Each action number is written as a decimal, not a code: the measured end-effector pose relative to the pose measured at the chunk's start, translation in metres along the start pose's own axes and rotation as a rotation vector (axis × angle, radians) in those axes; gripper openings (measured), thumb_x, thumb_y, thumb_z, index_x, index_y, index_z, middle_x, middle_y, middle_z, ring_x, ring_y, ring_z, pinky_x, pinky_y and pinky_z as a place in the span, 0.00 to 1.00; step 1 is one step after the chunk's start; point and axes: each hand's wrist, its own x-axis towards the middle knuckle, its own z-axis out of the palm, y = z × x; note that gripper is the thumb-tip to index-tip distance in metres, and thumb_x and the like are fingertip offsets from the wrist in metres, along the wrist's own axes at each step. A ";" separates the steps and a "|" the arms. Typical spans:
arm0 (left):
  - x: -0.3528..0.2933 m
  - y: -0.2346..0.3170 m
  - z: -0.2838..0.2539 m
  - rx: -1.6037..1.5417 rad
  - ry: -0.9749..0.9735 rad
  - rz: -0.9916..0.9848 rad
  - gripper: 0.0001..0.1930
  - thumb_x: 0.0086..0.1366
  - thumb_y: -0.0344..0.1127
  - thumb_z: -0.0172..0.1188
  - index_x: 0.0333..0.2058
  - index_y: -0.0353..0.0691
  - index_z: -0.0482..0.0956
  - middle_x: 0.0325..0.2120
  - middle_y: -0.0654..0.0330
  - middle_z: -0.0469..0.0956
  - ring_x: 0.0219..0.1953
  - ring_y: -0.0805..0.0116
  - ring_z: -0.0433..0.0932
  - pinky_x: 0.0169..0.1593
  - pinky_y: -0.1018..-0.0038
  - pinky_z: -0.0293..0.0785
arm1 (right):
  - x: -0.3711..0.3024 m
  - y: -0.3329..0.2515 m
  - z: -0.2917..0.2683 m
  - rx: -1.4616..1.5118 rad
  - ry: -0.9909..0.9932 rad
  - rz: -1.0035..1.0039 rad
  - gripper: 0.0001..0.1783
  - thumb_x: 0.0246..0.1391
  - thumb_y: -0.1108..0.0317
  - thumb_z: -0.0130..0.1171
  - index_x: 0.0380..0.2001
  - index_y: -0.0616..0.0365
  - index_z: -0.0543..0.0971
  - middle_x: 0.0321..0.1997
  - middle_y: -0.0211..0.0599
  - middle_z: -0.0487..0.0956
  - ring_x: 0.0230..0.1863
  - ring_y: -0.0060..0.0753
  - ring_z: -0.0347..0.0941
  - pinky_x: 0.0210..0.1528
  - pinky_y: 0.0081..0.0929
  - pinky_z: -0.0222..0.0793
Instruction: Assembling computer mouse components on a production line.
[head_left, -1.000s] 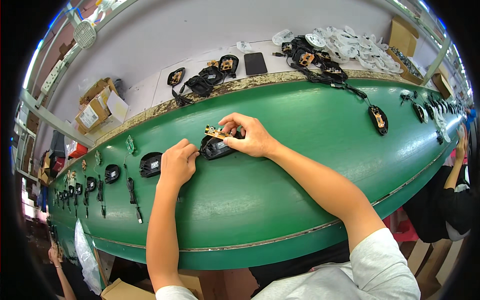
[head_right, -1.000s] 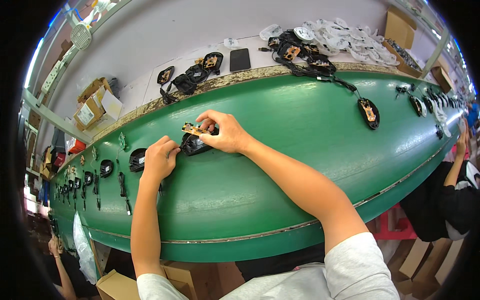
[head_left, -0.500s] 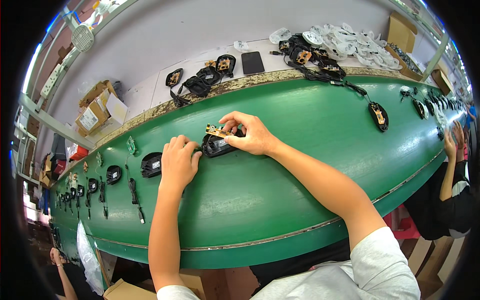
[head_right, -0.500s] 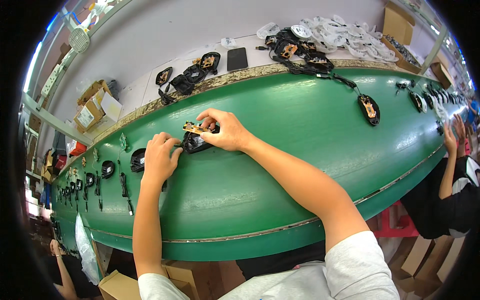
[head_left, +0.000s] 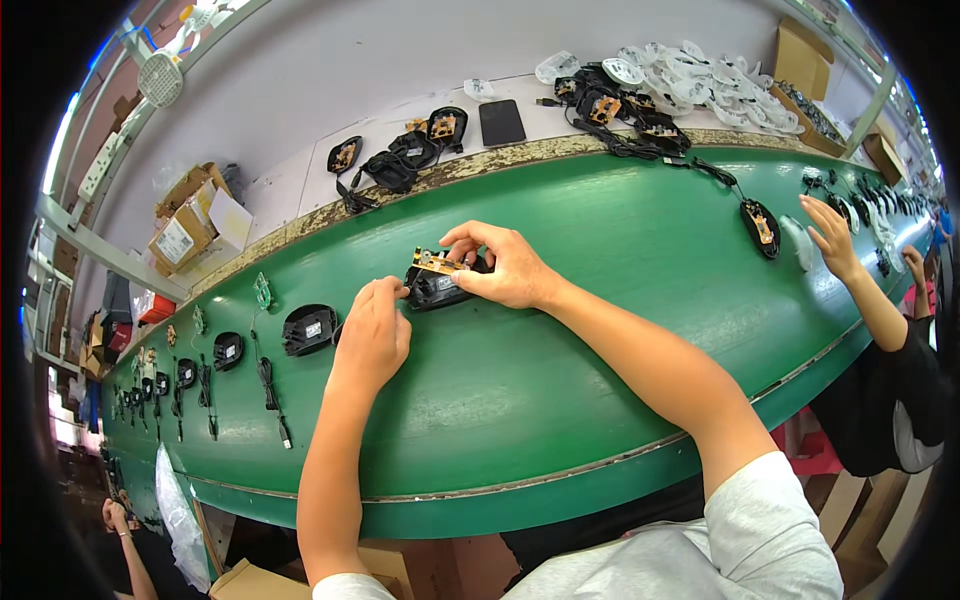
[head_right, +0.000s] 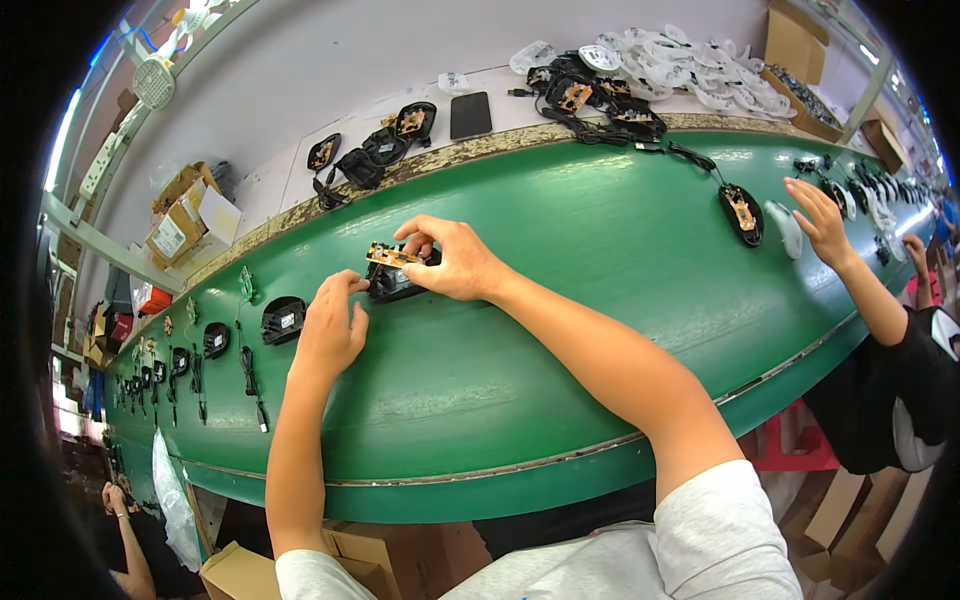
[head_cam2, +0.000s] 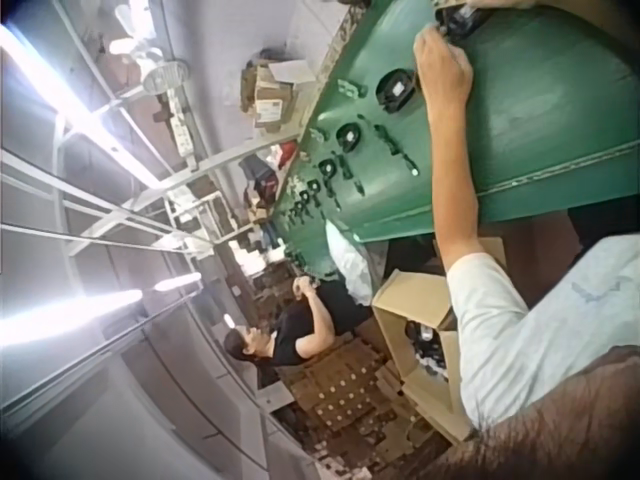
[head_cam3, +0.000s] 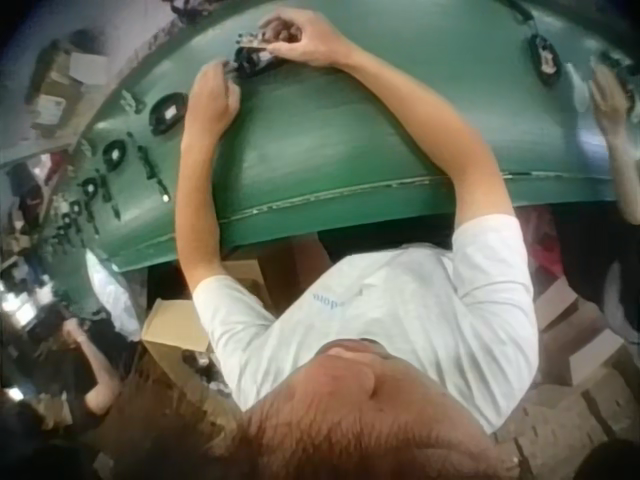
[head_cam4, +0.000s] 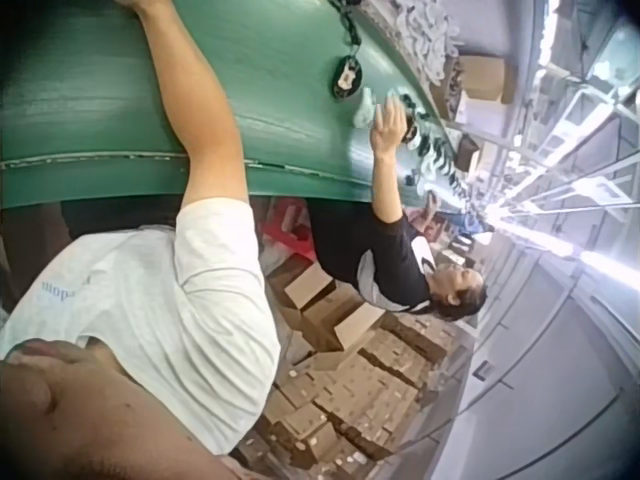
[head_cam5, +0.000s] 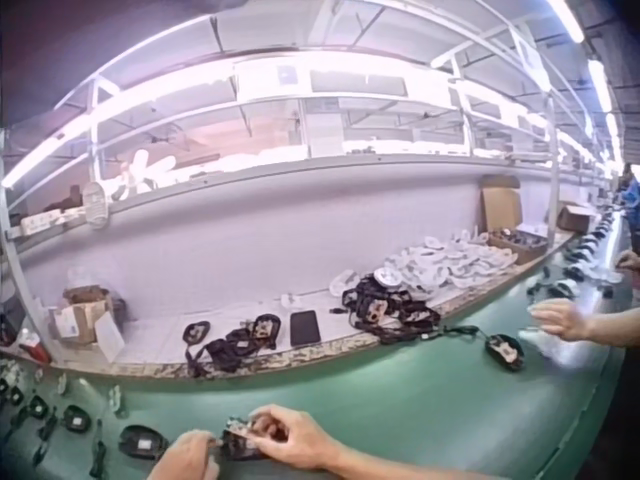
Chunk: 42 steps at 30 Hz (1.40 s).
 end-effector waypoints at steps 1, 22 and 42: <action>0.001 0.000 0.002 0.025 -0.004 0.016 0.23 0.50 0.20 0.55 0.48 0.34 0.68 0.39 0.54 0.80 0.45 0.55 0.76 0.52 0.66 0.71 | 0.000 0.000 0.000 -0.007 -0.005 -0.003 0.21 0.43 0.71 0.62 0.45 0.55 0.78 0.34 0.27 0.81 0.31 0.18 0.68 0.32 0.15 0.59; 0.002 0.010 0.008 -0.240 -0.042 -0.029 0.23 0.49 0.32 0.69 0.45 0.37 0.75 0.48 0.55 0.77 0.49 0.55 0.75 0.55 0.65 0.69 | -0.009 -0.006 -0.013 0.119 -0.053 -0.037 0.19 0.42 0.70 0.63 0.42 0.60 0.78 0.30 0.31 0.80 0.31 0.23 0.69 0.36 0.20 0.67; -0.016 0.007 -0.009 -0.163 0.082 0.153 0.18 0.50 0.36 0.71 0.38 0.37 0.77 0.44 0.54 0.78 0.46 0.55 0.76 0.59 0.61 0.66 | -0.013 -0.049 -0.017 -0.450 -0.270 -0.292 0.15 0.46 0.74 0.66 0.40 0.57 0.82 0.40 0.32 0.80 0.39 0.34 0.73 0.46 0.30 0.71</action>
